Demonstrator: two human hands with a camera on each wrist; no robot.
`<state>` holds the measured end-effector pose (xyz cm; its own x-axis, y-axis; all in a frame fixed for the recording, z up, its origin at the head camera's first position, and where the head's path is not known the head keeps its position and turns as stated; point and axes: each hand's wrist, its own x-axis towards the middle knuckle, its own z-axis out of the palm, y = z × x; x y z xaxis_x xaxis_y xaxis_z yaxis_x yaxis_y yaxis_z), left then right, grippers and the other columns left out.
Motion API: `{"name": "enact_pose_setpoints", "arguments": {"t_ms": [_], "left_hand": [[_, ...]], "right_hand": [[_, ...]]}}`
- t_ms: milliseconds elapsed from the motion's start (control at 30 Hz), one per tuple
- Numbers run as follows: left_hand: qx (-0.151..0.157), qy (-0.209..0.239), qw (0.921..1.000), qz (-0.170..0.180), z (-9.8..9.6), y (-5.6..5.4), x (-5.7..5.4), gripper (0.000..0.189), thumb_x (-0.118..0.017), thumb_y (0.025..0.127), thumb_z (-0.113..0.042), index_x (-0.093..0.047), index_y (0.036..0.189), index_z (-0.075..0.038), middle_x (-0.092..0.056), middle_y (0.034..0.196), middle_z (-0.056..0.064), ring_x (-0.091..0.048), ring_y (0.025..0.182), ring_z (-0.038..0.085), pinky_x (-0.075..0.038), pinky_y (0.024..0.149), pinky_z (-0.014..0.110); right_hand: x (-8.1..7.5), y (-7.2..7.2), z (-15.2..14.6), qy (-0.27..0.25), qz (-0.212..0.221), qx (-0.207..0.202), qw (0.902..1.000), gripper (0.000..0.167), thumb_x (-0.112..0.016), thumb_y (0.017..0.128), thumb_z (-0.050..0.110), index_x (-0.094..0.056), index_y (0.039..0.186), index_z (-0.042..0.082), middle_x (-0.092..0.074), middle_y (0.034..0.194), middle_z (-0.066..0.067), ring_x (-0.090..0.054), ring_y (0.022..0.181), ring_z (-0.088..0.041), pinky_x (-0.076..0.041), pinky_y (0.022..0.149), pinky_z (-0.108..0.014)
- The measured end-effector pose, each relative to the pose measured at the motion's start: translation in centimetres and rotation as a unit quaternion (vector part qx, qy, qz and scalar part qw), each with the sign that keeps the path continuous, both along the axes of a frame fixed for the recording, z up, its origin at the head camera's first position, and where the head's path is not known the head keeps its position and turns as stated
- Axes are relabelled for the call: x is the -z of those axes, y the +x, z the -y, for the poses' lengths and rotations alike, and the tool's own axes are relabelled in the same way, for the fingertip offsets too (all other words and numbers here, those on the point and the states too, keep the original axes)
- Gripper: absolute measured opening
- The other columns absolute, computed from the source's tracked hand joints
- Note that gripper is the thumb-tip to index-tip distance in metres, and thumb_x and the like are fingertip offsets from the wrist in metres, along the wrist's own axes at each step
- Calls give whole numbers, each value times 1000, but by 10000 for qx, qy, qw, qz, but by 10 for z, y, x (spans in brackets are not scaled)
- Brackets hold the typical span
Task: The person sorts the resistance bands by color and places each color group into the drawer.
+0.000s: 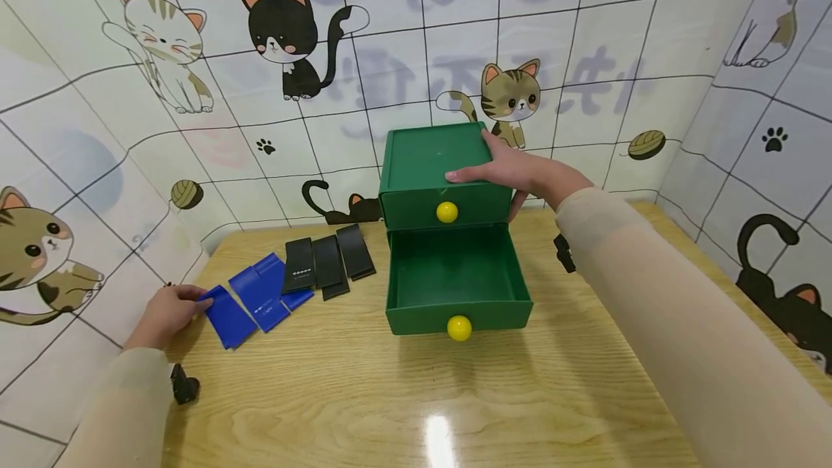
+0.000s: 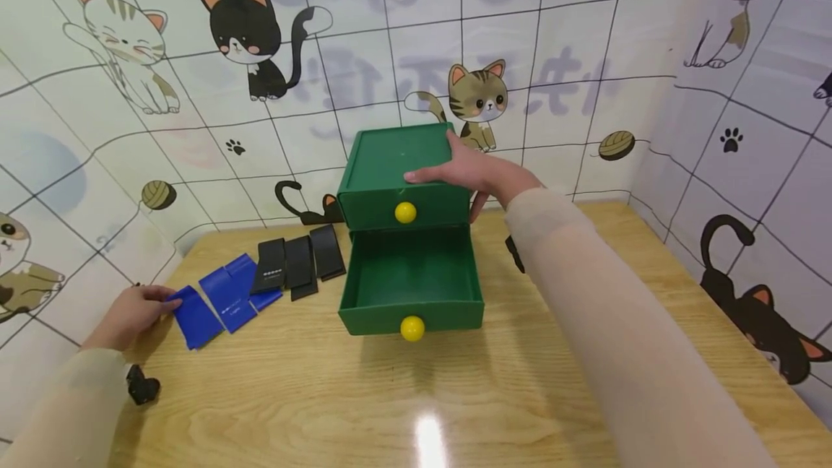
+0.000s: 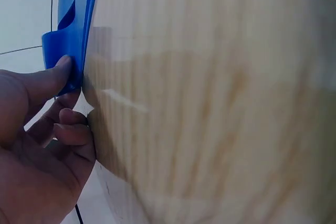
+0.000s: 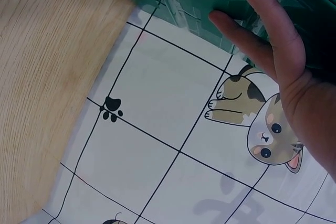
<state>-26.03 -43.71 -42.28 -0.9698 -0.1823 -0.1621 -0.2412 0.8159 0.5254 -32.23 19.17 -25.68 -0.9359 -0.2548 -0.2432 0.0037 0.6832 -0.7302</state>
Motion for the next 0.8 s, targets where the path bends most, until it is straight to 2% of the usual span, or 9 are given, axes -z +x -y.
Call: {"name": "enact_pose_setpoints", "arguments": {"t_ms": [200, 333, 467, 633, 700, 800], "left_hand": [[-100, 34, 9998, -151, 7, 2, 2, 47, -56, 108, -22, -55, 138, 15, -59, 127, 36, -54, 108, 42, -42, 78, 33], [-50, 44, 9997, -248, 7, 4, 1, 48, -55, 109, -21, -55, 138, 16, -61, 123, 34, -56, 103, 37, -43, 76, 32], [-46, 113, 9996, -251, 5, 7, -5, 49, -53, 110, -24, -54, 140, 15, -64, 114, 27, -57, 91, 29, -46, 69, 32], [27, 373, 9988, -302, 1, 7, -25, 53, -49, 113, -30, -51, 144, 13, -66, 107, 13, -56, 81, 20, -52, 66, 33], [113, 388, 9986, -351, -4, 7, -37, 55, -49, 113, -33, -50, 146, 12, -66, 112, 15, -55, 82, 19, -53, 67, 32], [230, 272, 9984, -446, -13, 7, -57, 56, -46, 114, -35, -49, 148, 9, -63, 125, 25, -56, 83, 19, -52, 67, 33]], "right_hand": [[0, 1, 2, -42, 17, -15, 10000, 132, -73, 89, 70, 28, 165, 36, 4, 180, -17, -51, 140, -53, -66, 70, -53], [0, 0, 2, -58, 30, -16, 10000, 131, -73, 89, 70, 28, 165, 36, 3, 179, -18, -52, 140, -53, -66, 70, -54], [1, 0, 2, -50, 12, -16, 10000, 130, -73, 89, 69, 27, 166, 36, 1, 179, -19, -52, 140, -53, -66, 70, -54], [1, -1, 1, -48, 10, 3, 10000, 131, -73, 89, 70, 27, 166, 37, 2, 179, -19, -50, 141, -54, -66, 71, -54], [1, -1, 1, -43, 0, 3, 10000, 130, -73, 89, 71, 27, 166, 37, 2, 179, -19, -50, 141, -54, -66, 71, -54], [1, 0, 0, -53, 0, 0, 10000, 130, -73, 89, 70, 26, 166, 37, 0, 179, -19, -50, 141, -53, -66, 71, -54]]}}
